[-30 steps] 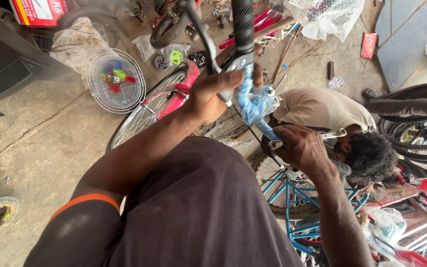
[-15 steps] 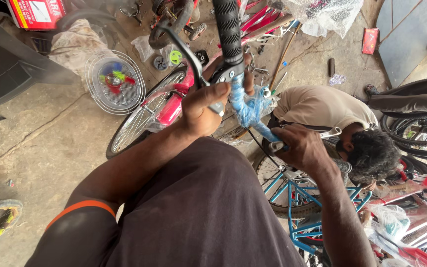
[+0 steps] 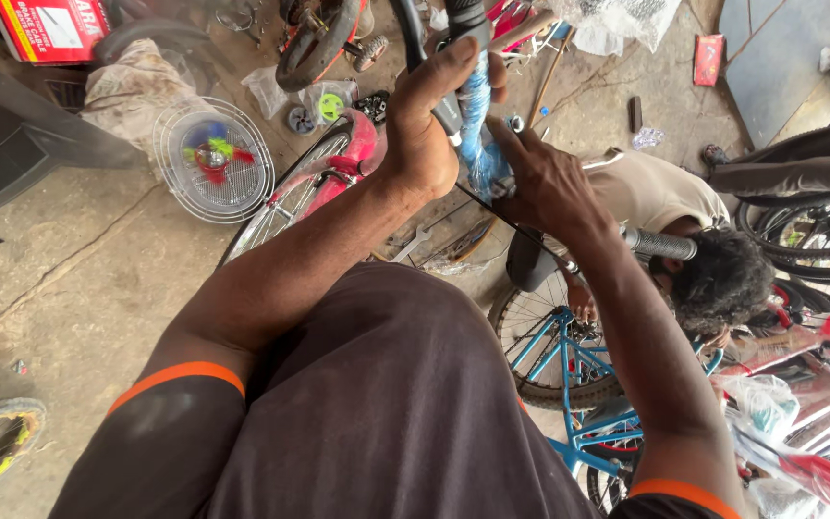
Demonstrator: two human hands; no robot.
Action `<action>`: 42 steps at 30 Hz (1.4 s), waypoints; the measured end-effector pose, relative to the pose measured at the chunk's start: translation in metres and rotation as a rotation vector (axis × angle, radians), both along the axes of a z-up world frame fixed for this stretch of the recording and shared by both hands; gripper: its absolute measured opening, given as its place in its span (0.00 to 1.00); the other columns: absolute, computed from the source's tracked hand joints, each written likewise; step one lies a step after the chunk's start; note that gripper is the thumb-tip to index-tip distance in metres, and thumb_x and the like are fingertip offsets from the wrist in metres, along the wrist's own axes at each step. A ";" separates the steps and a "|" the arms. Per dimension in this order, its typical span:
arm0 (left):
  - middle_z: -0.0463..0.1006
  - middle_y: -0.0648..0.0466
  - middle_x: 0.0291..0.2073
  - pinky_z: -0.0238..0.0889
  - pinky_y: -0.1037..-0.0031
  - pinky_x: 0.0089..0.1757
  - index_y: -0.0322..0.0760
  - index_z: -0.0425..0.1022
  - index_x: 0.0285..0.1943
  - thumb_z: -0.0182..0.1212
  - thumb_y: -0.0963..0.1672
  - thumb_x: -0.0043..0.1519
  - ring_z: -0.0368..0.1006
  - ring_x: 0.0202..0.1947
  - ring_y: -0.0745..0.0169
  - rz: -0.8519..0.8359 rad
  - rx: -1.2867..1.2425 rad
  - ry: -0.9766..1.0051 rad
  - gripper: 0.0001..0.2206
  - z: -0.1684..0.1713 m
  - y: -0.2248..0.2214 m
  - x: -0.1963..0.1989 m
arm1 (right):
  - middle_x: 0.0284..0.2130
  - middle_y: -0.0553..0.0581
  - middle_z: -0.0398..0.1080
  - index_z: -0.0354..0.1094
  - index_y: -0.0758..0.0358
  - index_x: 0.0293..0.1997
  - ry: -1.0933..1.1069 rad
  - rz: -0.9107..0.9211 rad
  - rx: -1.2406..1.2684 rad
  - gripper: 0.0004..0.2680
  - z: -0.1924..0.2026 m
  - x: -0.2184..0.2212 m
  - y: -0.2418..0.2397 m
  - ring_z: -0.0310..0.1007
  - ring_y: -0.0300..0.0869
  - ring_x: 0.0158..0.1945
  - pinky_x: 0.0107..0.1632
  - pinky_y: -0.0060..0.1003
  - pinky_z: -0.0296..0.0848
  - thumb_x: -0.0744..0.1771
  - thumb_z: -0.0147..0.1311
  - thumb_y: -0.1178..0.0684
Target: The person assembles a bicycle handlebar by first tightening components with a wrench and then sliding a rubber grip onto the end of the bar.
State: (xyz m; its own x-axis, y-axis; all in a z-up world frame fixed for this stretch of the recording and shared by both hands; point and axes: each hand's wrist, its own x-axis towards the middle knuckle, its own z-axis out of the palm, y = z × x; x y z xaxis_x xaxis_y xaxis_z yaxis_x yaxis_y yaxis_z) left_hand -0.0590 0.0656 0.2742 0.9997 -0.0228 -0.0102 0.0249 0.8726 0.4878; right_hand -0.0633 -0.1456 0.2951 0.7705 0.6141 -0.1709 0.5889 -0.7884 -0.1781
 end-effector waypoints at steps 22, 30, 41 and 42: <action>0.78 0.45 0.47 0.66 0.59 0.57 0.30 0.68 0.63 0.62 0.51 0.67 0.73 0.50 0.55 0.091 0.000 -0.170 0.23 -0.007 0.012 -0.029 | 0.60 0.74 0.61 0.60 0.55 0.68 -0.067 0.033 0.001 0.32 -0.012 -0.001 0.009 0.77 0.50 0.32 0.30 0.40 0.81 0.57 0.68 0.64; 0.79 0.46 0.46 0.71 0.64 0.51 0.32 0.69 0.61 0.62 0.50 0.68 0.76 0.48 0.57 -0.001 0.026 -0.210 0.20 -0.027 0.027 0.011 | 0.65 0.73 0.59 0.62 0.52 0.66 -0.128 0.061 -0.020 0.30 -0.037 0.031 -0.003 0.77 0.51 0.33 0.29 0.40 0.80 0.57 0.69 0.62; 0.80 0.50 0.47 0.74 0.64 0.54 0.38 0.72 0.58 0.68 0.50 0.59 0.78 0.49 0.61 -0.045 0.174 -0.263 0.22 -0.027 0.035 -0.001 | 0.49 0.74 0.64 0.66 0.60 0.63 -0.071 -0.056 0.079 0.27 -0.045 0.005 0.019 0.75 0.63 0.31 0.31 0.54 0.76 0.57 0.68 0.60; 0.81 0.50 0.44 0.72 0.66 0.50 0.34 0.75 0.55 0.66 0.51 0.61 0.77 0.45 0.61 -0.044 0.227 -0.240 0.20 -0.031 0.034 -0.001 | 0.48 0.73 0.65 0.66 0.60 0.63 -0.043 -0.037 0.118 0.27 -0.046 0.005 0.019 0.76 0.63 0.32 0.33 0.54 0.77 0.57 0.68 0.59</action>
